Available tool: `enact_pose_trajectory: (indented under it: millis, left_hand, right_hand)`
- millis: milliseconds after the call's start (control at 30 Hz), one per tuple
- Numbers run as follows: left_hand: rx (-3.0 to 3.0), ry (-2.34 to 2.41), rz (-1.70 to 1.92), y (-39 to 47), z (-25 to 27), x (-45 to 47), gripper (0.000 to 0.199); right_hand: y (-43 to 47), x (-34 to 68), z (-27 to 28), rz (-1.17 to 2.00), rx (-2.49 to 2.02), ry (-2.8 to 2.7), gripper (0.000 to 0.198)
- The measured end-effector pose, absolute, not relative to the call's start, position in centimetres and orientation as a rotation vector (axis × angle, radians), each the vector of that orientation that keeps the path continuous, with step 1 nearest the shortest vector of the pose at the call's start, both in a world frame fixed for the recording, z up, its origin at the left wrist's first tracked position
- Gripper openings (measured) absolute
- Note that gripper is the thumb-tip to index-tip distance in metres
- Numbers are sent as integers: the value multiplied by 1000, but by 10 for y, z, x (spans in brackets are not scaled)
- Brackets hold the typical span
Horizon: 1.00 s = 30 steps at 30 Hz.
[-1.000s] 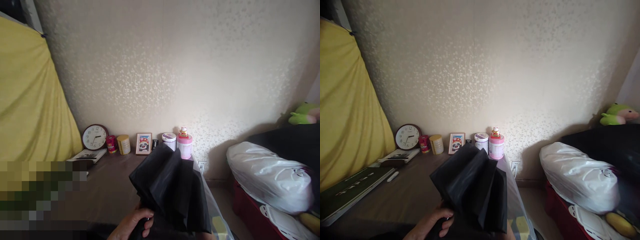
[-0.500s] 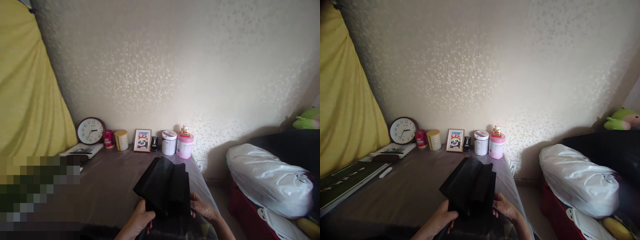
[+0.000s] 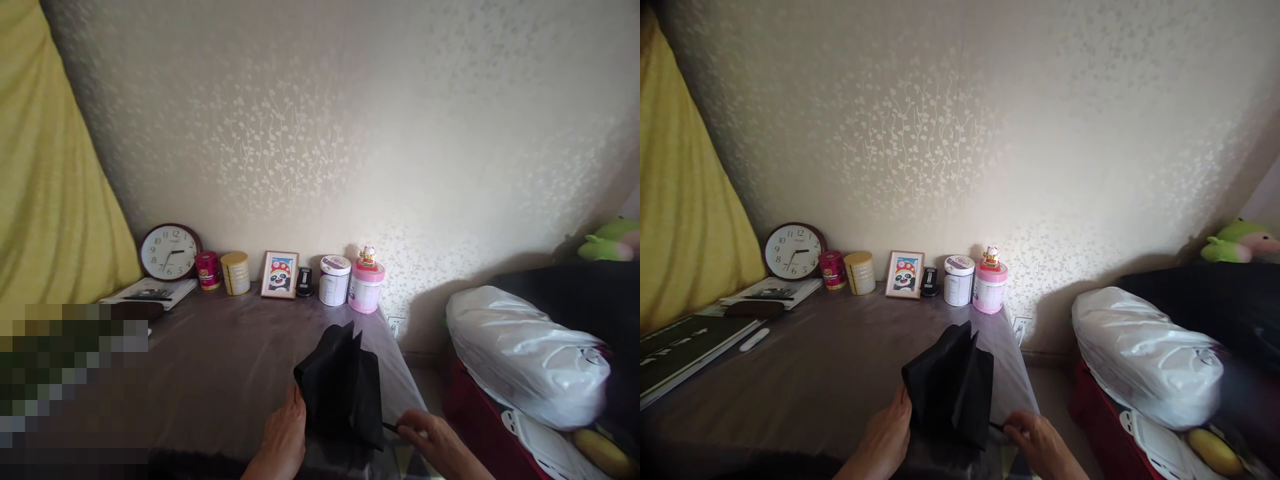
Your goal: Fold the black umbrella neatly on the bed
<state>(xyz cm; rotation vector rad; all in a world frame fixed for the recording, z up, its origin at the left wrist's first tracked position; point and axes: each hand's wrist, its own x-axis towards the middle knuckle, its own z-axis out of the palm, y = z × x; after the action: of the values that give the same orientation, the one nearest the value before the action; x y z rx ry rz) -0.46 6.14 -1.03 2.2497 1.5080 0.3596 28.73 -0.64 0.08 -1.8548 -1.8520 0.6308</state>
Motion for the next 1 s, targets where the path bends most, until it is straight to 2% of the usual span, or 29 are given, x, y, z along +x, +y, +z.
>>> enact_pose_trajectory:
  millis: [133,300,500,833,1000]
  left_hand:
    - [2276,1451,307,55,-5,-11,76]
    - [2236,1393,291,51,0,-13,80]
    - [2298,1466,229,49,-3,-4,83]
    - [2404,1544,41,50,-8,7,92]
    - [2519,1699,45,47,-26,16,75]
  right_hand:
    - [7,271,26,237,-1719,-1730,27]
    - [33,230,45,-27,-1510,-1900,26]
    - [66,201,43,-308,-1543,-2095,30]
    - [100,189,55,-387,-1640,-2161,24]
    - [120,174,53,-336,-1612,-2204,22]
